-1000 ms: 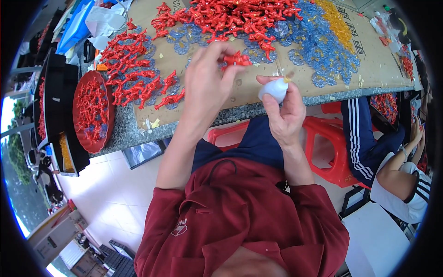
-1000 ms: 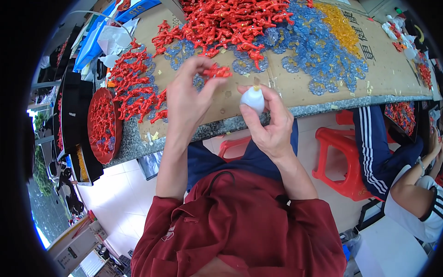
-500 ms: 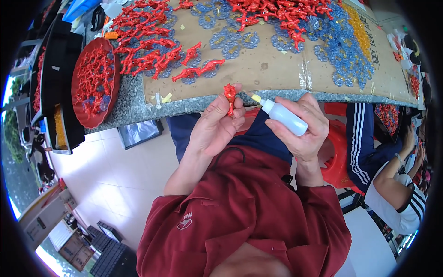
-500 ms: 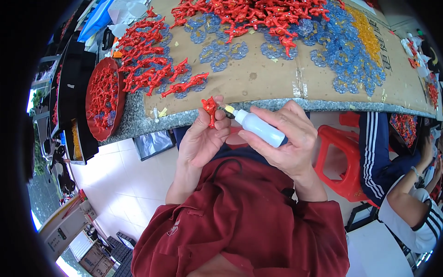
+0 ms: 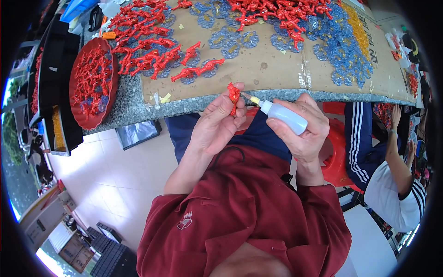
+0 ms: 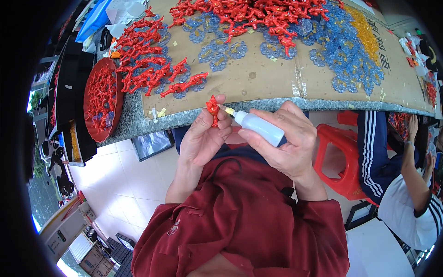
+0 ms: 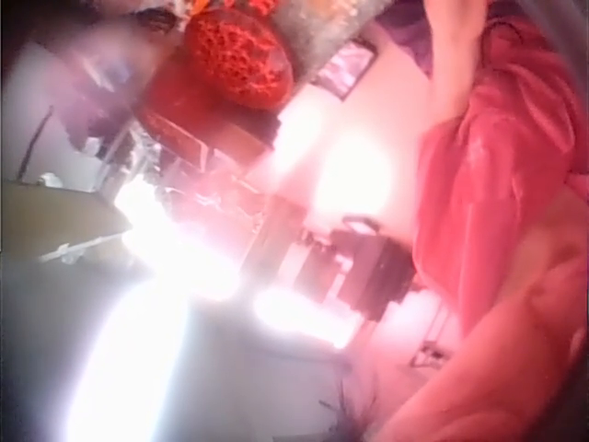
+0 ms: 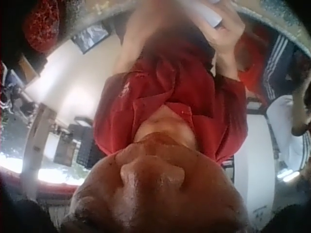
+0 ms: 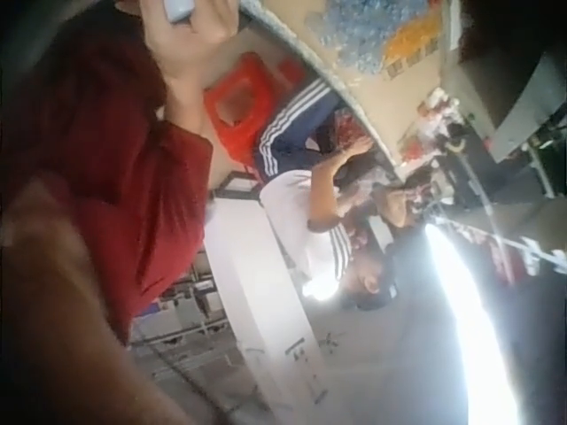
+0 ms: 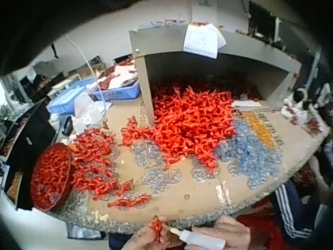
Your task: The person glues small red and blue plastic toy parts together at an assembly table, applying glue from a bottle.
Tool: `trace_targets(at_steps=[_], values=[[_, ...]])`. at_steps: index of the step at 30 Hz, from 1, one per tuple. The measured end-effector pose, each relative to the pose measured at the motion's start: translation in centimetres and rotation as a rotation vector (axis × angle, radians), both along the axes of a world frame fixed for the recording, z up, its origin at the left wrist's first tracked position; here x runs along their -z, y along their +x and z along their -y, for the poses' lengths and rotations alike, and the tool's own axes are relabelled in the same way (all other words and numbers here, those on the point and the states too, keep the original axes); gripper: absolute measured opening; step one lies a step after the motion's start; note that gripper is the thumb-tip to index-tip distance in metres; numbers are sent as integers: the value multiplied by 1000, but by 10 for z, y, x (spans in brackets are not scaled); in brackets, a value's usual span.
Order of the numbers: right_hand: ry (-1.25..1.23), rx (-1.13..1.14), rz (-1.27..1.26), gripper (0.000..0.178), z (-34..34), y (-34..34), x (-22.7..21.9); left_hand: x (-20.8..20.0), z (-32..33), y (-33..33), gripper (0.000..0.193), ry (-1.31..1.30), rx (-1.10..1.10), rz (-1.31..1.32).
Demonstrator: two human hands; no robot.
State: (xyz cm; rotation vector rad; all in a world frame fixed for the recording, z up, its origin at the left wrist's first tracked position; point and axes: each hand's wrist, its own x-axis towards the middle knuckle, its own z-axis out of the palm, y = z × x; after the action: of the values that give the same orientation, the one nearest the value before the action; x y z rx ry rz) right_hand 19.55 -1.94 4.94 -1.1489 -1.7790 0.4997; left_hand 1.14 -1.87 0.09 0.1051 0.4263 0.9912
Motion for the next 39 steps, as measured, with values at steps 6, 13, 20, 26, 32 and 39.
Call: trace_targets(at_steps=[6, 13, 20, 26, 32, 39], values=[[-71, -35, -89, 32, 0, 4, -3, -1, 1, 2, 44, 25, -2, -58], [-130, -38, -111, 31, 1, 7, -7, 1, 0, 2, 42, 55, 14, -64], [-291, 45, -399, 34, -12, 2, 12, 2, 5, -4, 36, 137, -21, -103], [-307, -64, -307, 32, -34, -26, 20, 2, 6, -12, 30, 206, -109, 9], [-385, -9, -329, 30, -34, -35, 16, 3, 1, -16, 32, 304, -107, 209], [-367, 9, -289, 30, -34, -31, 16, 10, 1, -18, 31, 267, -119, 238]])
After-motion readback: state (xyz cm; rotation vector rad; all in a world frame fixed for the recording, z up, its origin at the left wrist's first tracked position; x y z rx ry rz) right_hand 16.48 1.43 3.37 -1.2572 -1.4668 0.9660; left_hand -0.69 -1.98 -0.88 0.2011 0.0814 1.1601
